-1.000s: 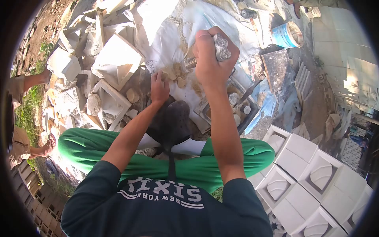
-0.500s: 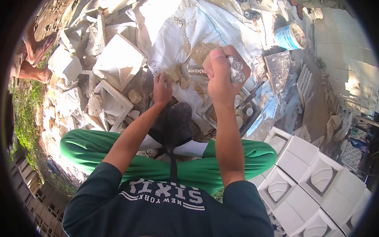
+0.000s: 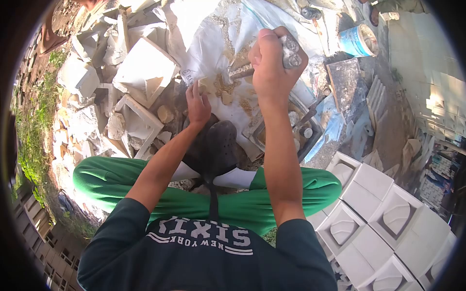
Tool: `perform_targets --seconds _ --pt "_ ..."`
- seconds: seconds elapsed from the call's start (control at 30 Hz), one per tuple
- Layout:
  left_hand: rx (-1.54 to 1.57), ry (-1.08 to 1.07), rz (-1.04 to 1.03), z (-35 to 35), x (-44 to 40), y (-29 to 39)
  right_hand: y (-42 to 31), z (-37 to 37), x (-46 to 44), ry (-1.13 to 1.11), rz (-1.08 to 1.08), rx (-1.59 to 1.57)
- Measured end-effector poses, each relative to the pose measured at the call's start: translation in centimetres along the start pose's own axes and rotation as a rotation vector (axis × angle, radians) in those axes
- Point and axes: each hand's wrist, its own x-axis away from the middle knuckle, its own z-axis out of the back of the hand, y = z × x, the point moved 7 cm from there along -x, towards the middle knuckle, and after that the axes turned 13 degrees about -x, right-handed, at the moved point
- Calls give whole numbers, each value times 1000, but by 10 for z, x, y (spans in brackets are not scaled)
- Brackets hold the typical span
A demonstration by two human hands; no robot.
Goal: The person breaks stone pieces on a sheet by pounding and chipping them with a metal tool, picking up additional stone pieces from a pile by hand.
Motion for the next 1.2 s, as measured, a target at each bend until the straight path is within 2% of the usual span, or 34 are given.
perform_targets --seconds 0.2,0.3,0.5,0.6,0.67,0.77,0.83,0.87,0.93,0.97,1.03,1.07,1.13,1.2 --pt "-14 10 20 2 3 1 67 41 23 6 -37 104" --pt "-15 8 -2 0 6 -1 62 38 16 -61 -134 106" --pt "-23 10 12 -3 0 -6 5 26 34 -45 -52 125" --pt "-24 -1 61 -3 -1 -8 -10 38 59 11 20 119" --pt "-33 10 68 -2 0 -9 -14 64 76 138 125 144" --pt "-199 55 17 8 -5 3 -7 85 97 175 160 131" --pt "-344 140 -310 29 -8 44 -4 89 107 178 181 142" --pt "-348 134 -311 24 -9 41 -3 91 111 192 183 142" --pt "-178 -203 -565 -16 -13 49 -3 97 115 203 191 141" --pt "-179 -201 -567 -21 -15 48 -3 97 115 180 181 180" --pt "-520 -355 -728 -48 -8 53 -3 100 115 151 177 217" --pt "-519 -348 -729 -53 -8 55 -2 102 115 153 172 212" --pt "-672 -521 -740 -82 -1 45 -4 109 115 156 185 134" --pt "-652 -494 -728 -90 -1 44 -5 115 117 203 189 126"
